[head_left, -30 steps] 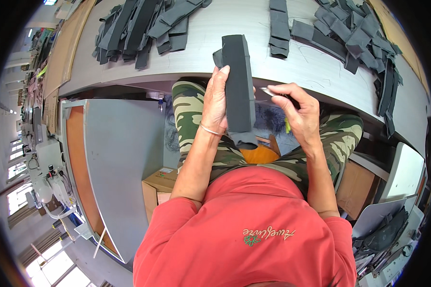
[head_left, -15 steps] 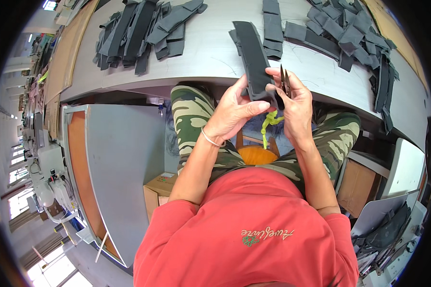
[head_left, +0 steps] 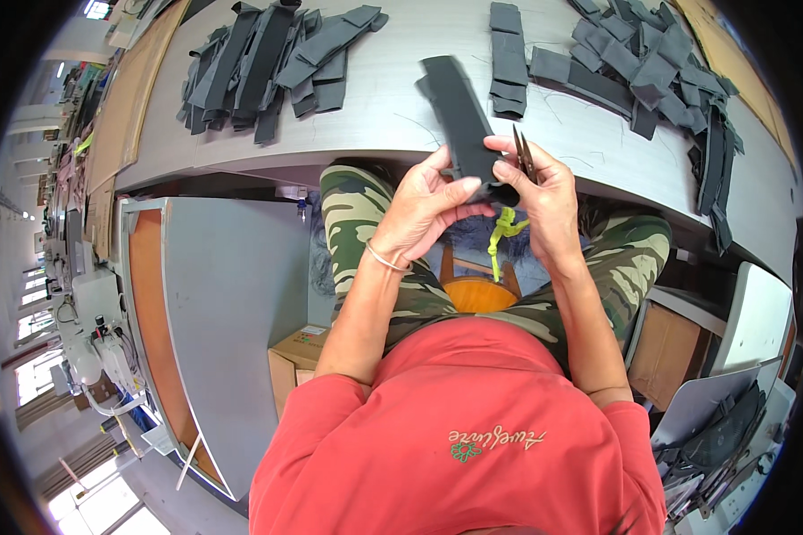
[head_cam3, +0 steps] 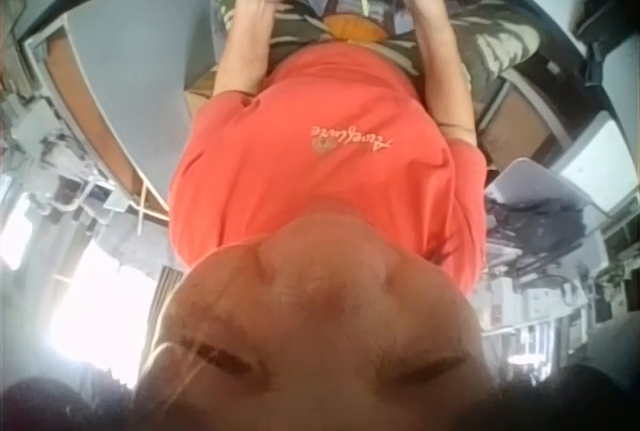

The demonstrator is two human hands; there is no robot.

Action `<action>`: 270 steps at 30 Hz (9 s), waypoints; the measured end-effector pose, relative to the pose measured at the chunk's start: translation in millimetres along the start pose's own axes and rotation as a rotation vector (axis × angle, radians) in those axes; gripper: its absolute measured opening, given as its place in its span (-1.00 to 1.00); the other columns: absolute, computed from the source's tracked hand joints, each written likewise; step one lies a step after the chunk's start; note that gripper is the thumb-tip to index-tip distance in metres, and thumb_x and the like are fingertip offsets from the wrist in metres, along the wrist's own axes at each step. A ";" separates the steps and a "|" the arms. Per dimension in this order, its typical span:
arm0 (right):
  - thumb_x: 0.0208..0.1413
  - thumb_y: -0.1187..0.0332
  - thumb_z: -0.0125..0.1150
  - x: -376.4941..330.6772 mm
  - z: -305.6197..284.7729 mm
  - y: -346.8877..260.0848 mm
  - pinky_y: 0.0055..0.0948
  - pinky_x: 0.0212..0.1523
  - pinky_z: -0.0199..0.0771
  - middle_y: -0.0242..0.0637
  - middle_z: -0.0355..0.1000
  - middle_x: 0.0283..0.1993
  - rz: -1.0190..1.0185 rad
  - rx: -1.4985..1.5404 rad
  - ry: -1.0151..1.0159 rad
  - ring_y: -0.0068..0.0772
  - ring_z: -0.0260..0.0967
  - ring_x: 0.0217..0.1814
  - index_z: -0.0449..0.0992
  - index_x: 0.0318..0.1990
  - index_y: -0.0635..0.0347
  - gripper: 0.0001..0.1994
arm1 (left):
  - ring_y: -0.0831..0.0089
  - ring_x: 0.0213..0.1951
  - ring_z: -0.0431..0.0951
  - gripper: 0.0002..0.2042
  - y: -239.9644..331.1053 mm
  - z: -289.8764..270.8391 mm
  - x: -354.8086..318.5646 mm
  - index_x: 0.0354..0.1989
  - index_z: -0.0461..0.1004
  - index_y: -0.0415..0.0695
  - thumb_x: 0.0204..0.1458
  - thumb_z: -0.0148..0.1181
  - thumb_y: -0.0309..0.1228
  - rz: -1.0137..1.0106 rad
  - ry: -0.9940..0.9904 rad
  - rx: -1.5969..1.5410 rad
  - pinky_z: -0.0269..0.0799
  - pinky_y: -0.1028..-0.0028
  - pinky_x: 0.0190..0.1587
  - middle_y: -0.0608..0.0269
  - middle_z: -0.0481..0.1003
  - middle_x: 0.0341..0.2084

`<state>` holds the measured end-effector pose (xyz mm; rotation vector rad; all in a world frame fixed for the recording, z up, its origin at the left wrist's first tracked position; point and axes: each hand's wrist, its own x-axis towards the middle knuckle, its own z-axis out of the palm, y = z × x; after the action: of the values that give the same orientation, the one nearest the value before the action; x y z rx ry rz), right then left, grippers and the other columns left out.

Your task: Trimming excess material and threads from grey fabric/foam components using thread snips.

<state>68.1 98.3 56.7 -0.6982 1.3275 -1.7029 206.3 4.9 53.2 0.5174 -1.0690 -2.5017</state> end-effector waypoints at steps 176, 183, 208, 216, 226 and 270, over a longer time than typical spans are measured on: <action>0.08 0.43 0.22 -36.4 -49.4 -36.7 -0.58 -0.15 0.39 -0.35 0.51 -0.20 -0.238 -0.492 -0.037 -0.60 0.39 -0.21 0.52 -0.08 0.23 -0.76 | 0.55 -0.33 0.52 -0.89 -6.0 32.9 1.8 -0.32 0.42 -0.31 0.01 0.22 -0.63 0.207 0.104 0.337 0.56 0.53 -0.25 0.22 0.48 -0.38; 0.01 0.44 0.24 -33.0 -41.1 -27.7 -0.52 -0.31 0.42 -0.27 0.53 -0.34 -0.384 -0.664 0.056 -0.40 0.48 -0.35 0.56 -0.21 0.19 -0.83 | 0.53 -0.40 0.55 -0.89 -8.9 31.5 2.5 -0.32 0.44 -0.31 0.03 0.23 -0.57 0.204 0.123 0.313 0.56 0.55 -0.29 0.18 0.52 -0.39; -0.04 0.41 0.26 -25.4 -31.5 -27.7 -0.43 -0.35 0.38 -0.35 0.48 -0.46 -0.553 -0.837 0.083 -0.31 0.45 -0.42 0.55 -0.32 0.12 -0.90 | 0.58 -0.34 0.53 -0.93 -18.9 31.7 8.8 -0.33 0.44 -0.32 0.04 0.20 -0.61 0.251 0.080 0.339 0.61 0.52 -0.28 0.19 0.51 -0.38; -0.14 0.41 0.34 -24.3 -41.2 -21.4 -0.42 -0.31 0.35 -0.37 0.46 -0.48 -0.530 -0.809 0.073 -0.33 0.39 -0.43 0.56 -0.29 0.11 -0.81 | 0.44 -0.38 0.58 -0.89 -17.6 31.8 10.4 -0.25 0.39 -0.27 0.06 0.16 -0.60 0.205 0.122 0.247 0.60 0.52 -0.34 0.12 0.53 -0.36; -0.33 0.54 0.24 -26.4 -41.9 -16.5 -0.45 -0.49 0.22 -0.47 0.30 -0.52 -0.620 -1.018 -0.170 -0.42 0.29 -0.53 0.57 -0.27 -0.05 -0.65 | 0.49 -0.21 0.56 -0.73 -11.5 26.2 12.8 -0.07 0.33 -0.15 0.19 0.01 -0.24 -0.049 0.098 -0.166 0.59 0.47 -0.25 0.20 0.50 -0.21; -0.19 0.42 0.35 -27.9 -41.6 -19.6 -0.46 -0.37 0.25 -0.37 0.46 -0.39 -0.562 -0.879 0.032 -0.43 0.34 -0.44 0.58 -0.32 0.11 -0.81 | 0.74 -0.55 0.31 -0.71 -13.5 35.3 14.3 -0.16 0.22 -0.13 0.01 0.20 -0.61 0.099 0.293 0.180 0.11 0.73 -0.49 0.38 0.45 -0.60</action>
<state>41.9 144.4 65.6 -1.6690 2.0508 -1.4689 174.9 28.3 63.2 0.8314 -1.1754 -2.1718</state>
